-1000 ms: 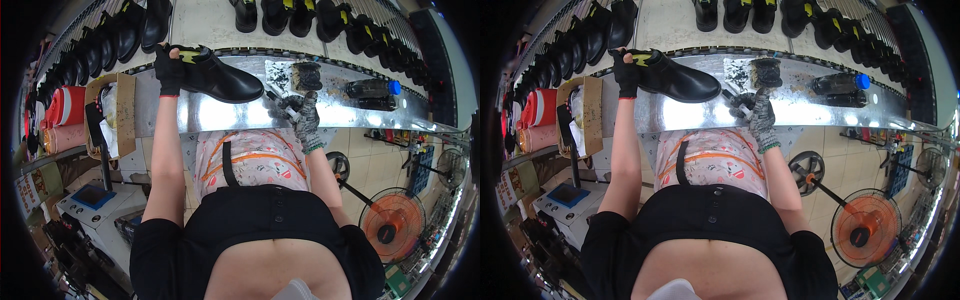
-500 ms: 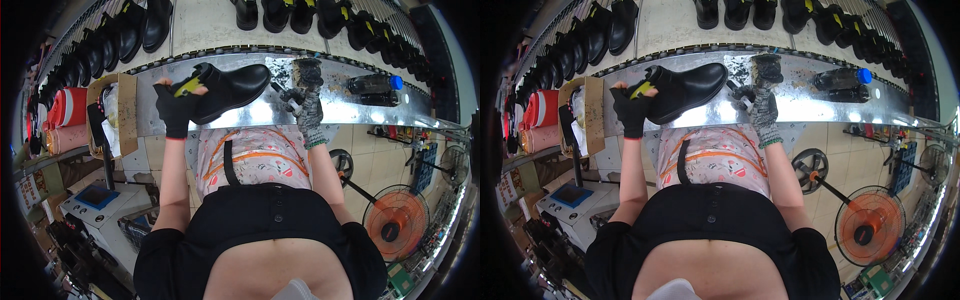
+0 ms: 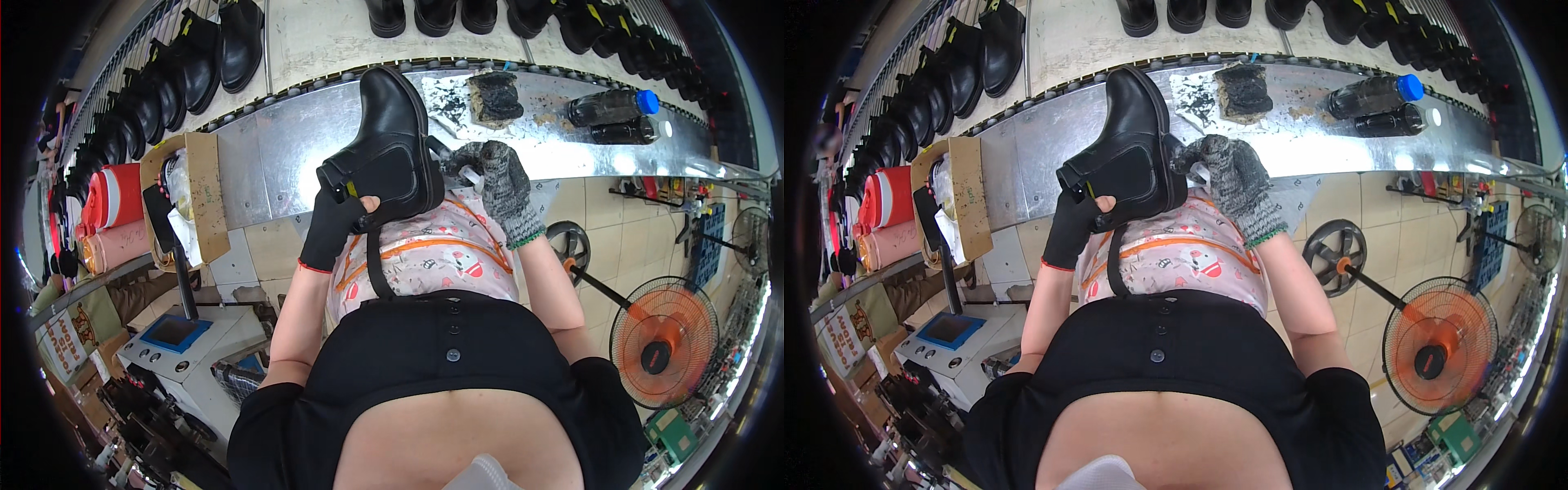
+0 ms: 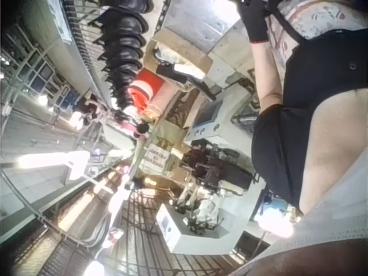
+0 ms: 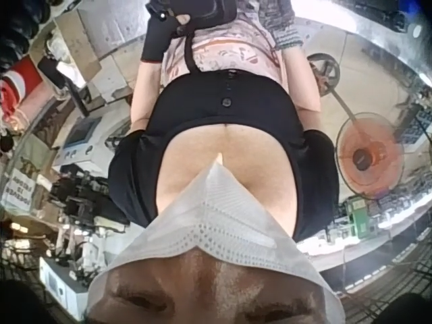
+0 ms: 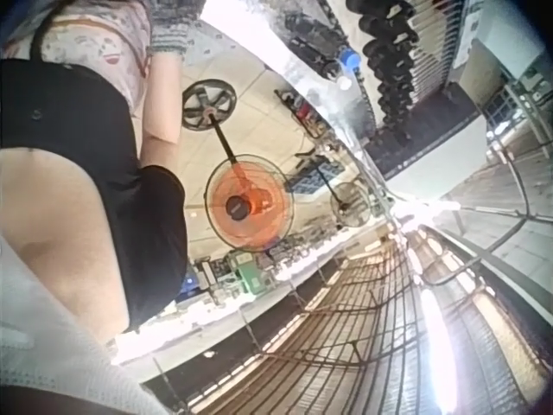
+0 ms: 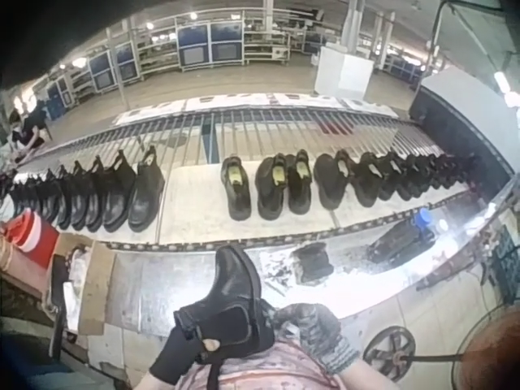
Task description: Apply adhesive or sealant to the edge of a black leather boot using a small brush and then clean or polish the surface.
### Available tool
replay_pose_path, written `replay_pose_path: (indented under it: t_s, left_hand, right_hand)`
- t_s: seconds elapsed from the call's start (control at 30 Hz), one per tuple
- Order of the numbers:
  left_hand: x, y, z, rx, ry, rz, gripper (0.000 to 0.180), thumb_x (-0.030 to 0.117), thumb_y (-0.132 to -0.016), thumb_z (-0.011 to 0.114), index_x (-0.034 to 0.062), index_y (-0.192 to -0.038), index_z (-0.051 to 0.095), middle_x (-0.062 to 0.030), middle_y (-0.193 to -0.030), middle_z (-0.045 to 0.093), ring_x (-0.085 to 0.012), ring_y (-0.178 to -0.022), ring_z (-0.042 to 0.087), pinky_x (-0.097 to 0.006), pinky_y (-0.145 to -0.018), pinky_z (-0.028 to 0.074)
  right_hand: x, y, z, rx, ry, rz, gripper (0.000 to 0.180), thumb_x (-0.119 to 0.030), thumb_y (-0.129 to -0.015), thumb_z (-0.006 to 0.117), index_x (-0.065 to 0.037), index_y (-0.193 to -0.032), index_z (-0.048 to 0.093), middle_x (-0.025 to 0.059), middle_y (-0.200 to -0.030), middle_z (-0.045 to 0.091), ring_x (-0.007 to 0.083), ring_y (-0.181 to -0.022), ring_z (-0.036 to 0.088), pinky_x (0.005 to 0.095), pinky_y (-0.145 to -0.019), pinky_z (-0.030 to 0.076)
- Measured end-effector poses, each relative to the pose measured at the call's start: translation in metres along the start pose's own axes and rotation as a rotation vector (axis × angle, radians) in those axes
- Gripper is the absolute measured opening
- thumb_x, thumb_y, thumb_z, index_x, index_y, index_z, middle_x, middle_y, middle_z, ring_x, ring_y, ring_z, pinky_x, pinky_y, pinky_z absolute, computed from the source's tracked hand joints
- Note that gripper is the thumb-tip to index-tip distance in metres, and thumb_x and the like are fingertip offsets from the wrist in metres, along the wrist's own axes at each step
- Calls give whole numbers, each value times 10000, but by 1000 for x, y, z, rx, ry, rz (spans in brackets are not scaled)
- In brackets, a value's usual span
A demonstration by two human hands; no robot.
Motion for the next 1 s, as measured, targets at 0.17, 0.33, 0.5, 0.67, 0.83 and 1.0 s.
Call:
replay_pose_path:
  t_s: [0.17,0.33,0.5,0.67,0.83,1.0]
  left_hand:
    - [-5,-2,11,-58,82,-7,454,95,-694,703,9,-1119,571,-47,-925,631,-125,-774,596,-261,-671,482]
    - [-7,-1,15,-57,68,-31,431,113,-703,706,8,-1102,581,-42,-911,629,-120,-762,591,-259,-657,477]
    - [-8,2,23,-18,138,-102,451,106,-715,707,4,-1130,564,-51,-945,622,-130,-803,594,-257,-692,483]
    - [2,-2,40,-48,339,-64,470,110,-753,678,7,-1184,520,-73,-1040,598,-168,-898,607,-290,-787,510]
    - [10,-5,46,-45,452,-42,451,137,-794,642,8,-1202,499,-102,-1047,595,-202,-872,629,-296,-746,541]
    - [-8,-13,48,-139,617,-250,412,154,-818,626,-22,-1164,488,-180,-1041,605,-267,-862,656,-324,-737,576]
  right_hand:
    - [-10,9,-1,-61,110,-98,275,-44,-861,399,38,-953,645,130,-881,680,192,-851,644,298,-836,491]
    - [-12,20,-9,-68,219,-106,324,-142,-890,374,0,-935,663,107,-857,684,203,-763,635,312,-746,494]
    - [-29,42,-14,-92,533,-243,307,-207,-837,430,-54,-847,696,116,-800,674,264,-734,635,336,-704,494]
    - [-56,64,-17,-133,526,-343,235,-240,-863,489,-95,-851,673,62,-776,620,285,-686,565,384,-662,462]
    - [-65,75,-30,-35,351,-381,258,-247,-802,478,-112,-792,697,88,-835,685,270,-776,642,362,-719,494]
    - [-68,77,-31,19,348,-443,286,-322,-790,494,-120,-791,697,68,-808,682,273,-763,641,368,-706,490]
Point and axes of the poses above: each hand's wrist, its own y-axis away from the middle knuckle, its own z-axis out of the palm, x = y × z, the point moved 10 cm from there along -y, towards the middle knuckle
